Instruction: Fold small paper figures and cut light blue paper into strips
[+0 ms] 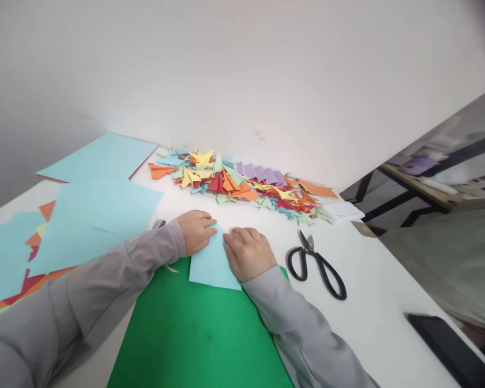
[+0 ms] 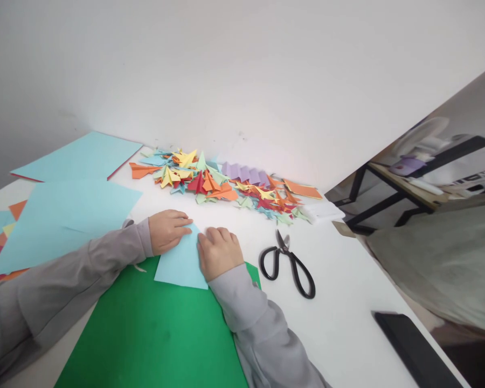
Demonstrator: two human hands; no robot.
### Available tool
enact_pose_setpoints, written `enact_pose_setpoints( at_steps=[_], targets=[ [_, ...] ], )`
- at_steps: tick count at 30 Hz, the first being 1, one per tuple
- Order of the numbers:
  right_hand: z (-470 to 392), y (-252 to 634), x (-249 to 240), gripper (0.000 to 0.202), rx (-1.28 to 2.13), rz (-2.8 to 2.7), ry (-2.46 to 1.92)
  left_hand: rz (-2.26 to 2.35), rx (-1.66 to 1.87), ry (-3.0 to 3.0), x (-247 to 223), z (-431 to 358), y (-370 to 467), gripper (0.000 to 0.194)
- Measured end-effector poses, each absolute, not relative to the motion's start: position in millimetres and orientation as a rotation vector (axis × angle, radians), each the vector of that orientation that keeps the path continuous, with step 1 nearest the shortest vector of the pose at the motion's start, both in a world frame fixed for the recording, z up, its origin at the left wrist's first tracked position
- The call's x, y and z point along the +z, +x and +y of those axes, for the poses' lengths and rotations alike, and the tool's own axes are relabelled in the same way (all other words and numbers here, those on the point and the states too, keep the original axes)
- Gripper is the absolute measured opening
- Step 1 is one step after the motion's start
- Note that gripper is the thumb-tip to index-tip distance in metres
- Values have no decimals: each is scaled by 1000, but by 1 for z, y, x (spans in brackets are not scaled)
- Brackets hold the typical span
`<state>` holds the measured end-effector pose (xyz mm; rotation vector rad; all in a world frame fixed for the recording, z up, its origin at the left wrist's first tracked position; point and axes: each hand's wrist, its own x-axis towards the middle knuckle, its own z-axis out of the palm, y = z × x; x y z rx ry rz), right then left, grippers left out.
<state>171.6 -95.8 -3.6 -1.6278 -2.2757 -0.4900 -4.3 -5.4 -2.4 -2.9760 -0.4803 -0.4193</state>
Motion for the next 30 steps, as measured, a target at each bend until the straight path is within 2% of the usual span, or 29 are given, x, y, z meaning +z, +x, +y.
enact_pose_setpoints(
  at_steps=[5,12,30],
  targets=[
    [-93,168,-8,29,-367,-2313,-1655,-680,-464,-2932,1,-19,4,47],
    [-95,160,-2,31,-443,-2261,-1797,-786,-396,-2879,0,-24,6,56],
    [-101,159,8,25,-454,-2321,-1782,-880,-387,-2886,1,-25,5,62]
  ],
)
